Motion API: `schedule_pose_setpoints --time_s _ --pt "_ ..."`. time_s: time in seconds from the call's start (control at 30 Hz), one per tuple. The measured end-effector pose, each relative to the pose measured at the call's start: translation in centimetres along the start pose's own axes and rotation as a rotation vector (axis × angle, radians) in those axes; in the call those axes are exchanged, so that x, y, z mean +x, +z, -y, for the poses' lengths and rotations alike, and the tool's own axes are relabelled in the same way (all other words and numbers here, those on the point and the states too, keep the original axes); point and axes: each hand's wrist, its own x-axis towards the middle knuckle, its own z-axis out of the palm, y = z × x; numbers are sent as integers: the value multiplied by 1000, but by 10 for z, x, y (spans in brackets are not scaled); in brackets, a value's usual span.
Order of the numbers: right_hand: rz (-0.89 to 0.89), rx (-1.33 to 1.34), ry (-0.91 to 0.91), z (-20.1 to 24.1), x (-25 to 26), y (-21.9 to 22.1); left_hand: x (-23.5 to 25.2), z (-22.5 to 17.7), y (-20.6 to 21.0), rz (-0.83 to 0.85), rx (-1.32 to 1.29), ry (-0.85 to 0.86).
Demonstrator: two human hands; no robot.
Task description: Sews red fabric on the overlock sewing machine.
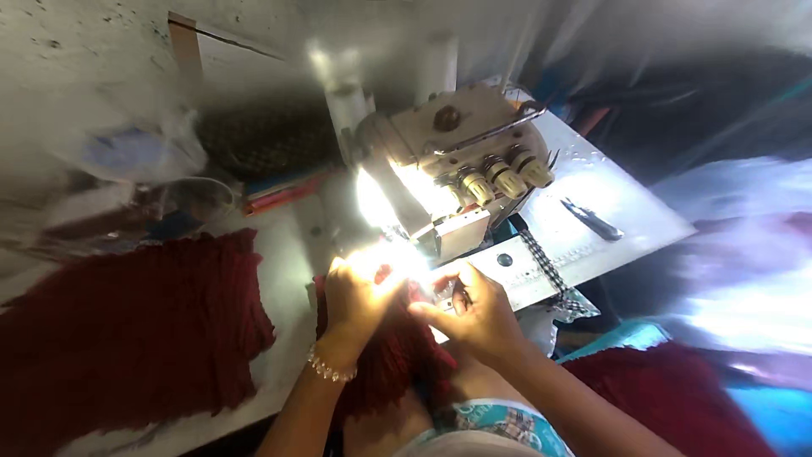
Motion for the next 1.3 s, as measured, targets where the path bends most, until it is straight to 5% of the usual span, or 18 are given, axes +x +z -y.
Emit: schedule_pose_setpoints --time_s 0.1,0.33,0.53,0.97,1.3 --pt "-35 -69 -10 4 14 11 2 -1 -4 49 -52 -43" --pt "133 377 175 -4 23 -8 1 8 -2 71 -178 13" --pt "207 243 83 2 27 -10 7 16 -13 291 -415 53" --pt "-28 133 14 2 24 1 12 7 -11 169 -513 -10" --pt "114 438 22 3 28 -6 3 15 -18 162 -381 12"
